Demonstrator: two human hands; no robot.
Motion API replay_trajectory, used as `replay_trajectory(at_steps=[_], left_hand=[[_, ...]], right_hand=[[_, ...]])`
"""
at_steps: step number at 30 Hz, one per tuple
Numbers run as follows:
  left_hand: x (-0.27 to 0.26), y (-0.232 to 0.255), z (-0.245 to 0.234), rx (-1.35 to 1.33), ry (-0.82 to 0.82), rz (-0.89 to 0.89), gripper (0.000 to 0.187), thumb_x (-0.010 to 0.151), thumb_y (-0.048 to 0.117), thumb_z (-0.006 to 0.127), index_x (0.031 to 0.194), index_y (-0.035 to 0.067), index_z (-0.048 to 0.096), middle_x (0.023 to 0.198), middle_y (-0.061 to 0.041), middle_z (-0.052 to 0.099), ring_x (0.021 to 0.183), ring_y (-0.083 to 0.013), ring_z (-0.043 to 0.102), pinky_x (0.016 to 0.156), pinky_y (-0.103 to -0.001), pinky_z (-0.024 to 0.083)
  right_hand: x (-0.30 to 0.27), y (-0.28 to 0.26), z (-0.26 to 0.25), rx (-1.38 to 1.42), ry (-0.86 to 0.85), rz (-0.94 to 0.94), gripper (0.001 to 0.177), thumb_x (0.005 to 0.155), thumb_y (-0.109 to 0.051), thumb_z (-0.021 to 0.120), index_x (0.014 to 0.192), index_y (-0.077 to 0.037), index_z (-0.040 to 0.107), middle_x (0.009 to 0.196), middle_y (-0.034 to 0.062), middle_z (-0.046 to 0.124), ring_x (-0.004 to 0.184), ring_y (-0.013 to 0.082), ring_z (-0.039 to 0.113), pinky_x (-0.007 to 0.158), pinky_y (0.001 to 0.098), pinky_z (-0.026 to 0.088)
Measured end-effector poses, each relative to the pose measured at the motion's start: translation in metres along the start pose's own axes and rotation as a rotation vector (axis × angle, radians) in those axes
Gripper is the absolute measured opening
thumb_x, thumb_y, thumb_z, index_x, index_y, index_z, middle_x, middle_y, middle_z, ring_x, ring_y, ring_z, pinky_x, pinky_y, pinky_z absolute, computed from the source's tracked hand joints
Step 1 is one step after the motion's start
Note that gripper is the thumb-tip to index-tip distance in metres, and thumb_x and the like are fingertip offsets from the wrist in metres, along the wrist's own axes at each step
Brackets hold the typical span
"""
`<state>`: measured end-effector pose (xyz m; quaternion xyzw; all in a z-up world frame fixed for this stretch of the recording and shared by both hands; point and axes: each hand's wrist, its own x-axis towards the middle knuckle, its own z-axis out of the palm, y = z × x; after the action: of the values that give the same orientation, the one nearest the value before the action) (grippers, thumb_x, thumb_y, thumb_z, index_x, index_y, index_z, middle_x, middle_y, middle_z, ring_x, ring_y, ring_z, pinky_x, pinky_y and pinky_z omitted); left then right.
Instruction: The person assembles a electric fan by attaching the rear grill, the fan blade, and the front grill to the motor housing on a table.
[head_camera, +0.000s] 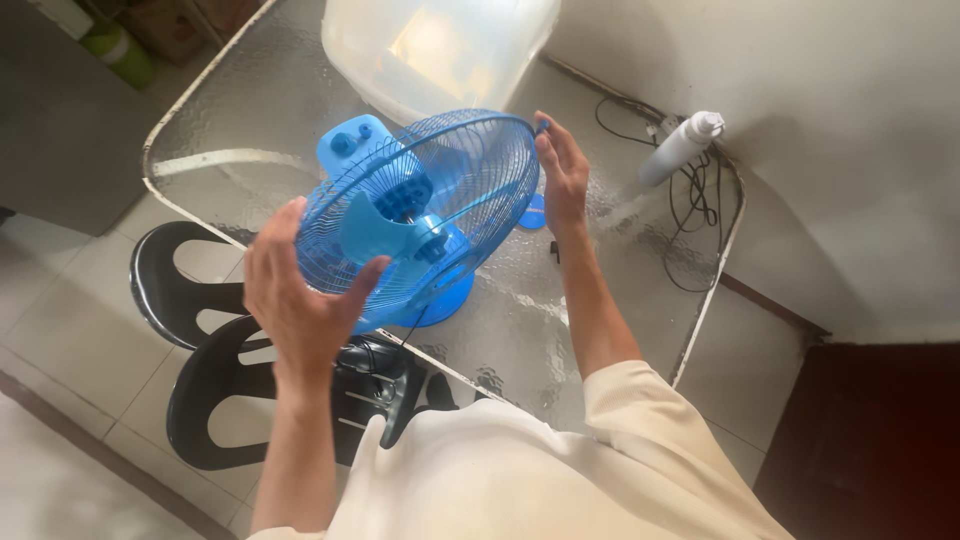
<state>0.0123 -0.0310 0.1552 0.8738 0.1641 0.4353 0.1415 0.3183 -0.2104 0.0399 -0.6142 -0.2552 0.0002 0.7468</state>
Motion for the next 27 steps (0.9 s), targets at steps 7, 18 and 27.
replay_trajectory(at_steps=[7, 18, 27], left_hand=[[0.001, -0.056, 0.005, -0.049, 0.147, -0.018, 0.082, 0.105, 0.076, 0.052, 0.139, 0.002, 0.058, 0.135, -0.015, 0.062, 0.126, -0.0327, 0.059, 0.109, -0.045, 0.048], [-0.012, -0.085, 0.017, -0.339, 0.181, -0.316, 0.083, 0.109, 0.072, 0.043, 0.125, -0.005, 0.068, 0.105, -0.010, 0.070, 0.097, -0.0171, 0.066, 0.095, -0.031, 0.052], [-0.001, -0.075, 0.010, -0.469, 0.153, -0.289, 0.071, 0.113, 0.065, 0.056, 0.122, -0.005, 0.068, 0.110, -0.011, 0.070, 0.106, -0.0187, 0.066, 0.099, -0.032, 0.051]], right_hand=[[-0.028, 0.010, -0.023, 0.262, -0.104, 0.031, 0.031, 0.107, -0.023, 0.065, 0.124, 0.002, 0.071, 0.104, 0.0082, 0.069, 0.095, 0.0155, 0.063, 0.090, 0.0317, 0.054], [0.034, -0.028, -0.001, 0.613, -0.446, 0.158, 0.061, 0.111, -0.053, 0.038, 0.114, -0.002, 0.070, 0.108, 0.0145, 0.074, 0.104, 0.0257, 0.068, 0.098, 0.0414, 0.051], [0.045, -0.059, 0.018, 0.336, -0.688, 0.079, 0.086, 0.105, -0.072, 0.022, 0.141, -0.003, 0.059, 0.120, 0.0187, 0.071, 0.123, 0.0269, 0.065, 0.114, 0.0429, 0.046]])
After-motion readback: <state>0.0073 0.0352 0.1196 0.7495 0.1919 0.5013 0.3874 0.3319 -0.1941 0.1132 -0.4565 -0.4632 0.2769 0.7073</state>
